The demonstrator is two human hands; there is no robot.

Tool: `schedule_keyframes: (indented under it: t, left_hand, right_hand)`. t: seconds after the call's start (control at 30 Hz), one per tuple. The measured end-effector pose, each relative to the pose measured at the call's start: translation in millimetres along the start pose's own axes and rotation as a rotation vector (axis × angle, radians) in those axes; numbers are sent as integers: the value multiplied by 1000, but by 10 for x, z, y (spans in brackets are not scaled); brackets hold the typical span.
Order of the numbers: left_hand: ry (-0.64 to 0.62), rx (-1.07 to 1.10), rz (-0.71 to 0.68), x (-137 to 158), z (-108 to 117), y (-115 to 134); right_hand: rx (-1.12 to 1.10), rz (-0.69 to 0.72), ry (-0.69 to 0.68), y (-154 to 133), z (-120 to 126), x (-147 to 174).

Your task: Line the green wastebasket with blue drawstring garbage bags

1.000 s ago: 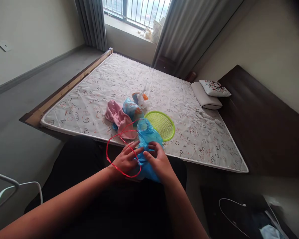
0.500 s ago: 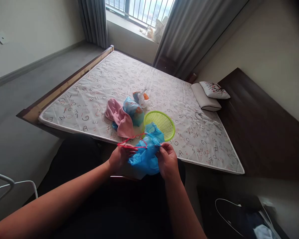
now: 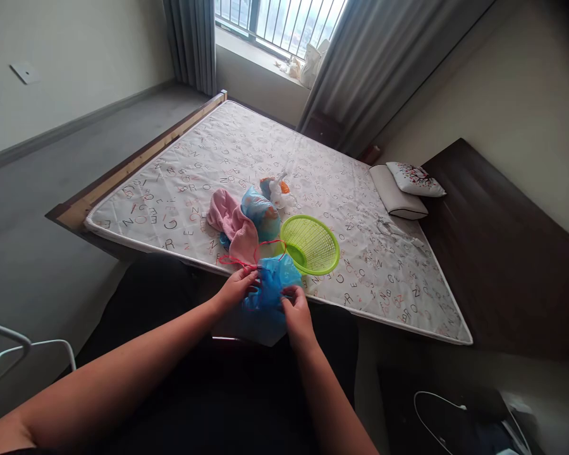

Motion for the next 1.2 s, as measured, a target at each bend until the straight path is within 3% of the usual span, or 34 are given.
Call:
schedule_keyframes:
  t: [0.1,0.2,0.3,0.43,0.6,0.77,1.0,1.2]
  left_hand:
    - [-11,-105,-117,43,-34,129]
    - [-146,-197,-168,179,-217,164]
    - [-229,-324,-214,318,-343,163]
    - [-263,-397,-240,349,-380,133]
    - [-225,-392,-218,262,-356,125]
    - [-214,-612,-334,353,-469,233]
    - [-312,-860,-462,464,-635,86]
    - [-316,-945,-489,442,-615,4]
  right_hand:
    - [154,175,115,-214,98,9]
    - [69,200,13,-302,-92,13]
    - [-177,43,-68,-222,-290,-22]
    - [-317,-215,-35,-36,-329,-85]
    - [-368,-271,-5,17,-211,-168]
    - [-473,-427,-29,41,-244,-82]
    - [-373,-460,-159,31,-334,-34]
    - [-391,-593,-118,182,-288,-13]
Point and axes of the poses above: each hand's wrist, its own x-axis away from the middle knuckle, its own z-axis out of the back of the hand, y = z × x, the point moved 10 cm from there along -x, towards the middle knuckle, and after that the axes turned 8 degrees about z, right-handed, at the moved point
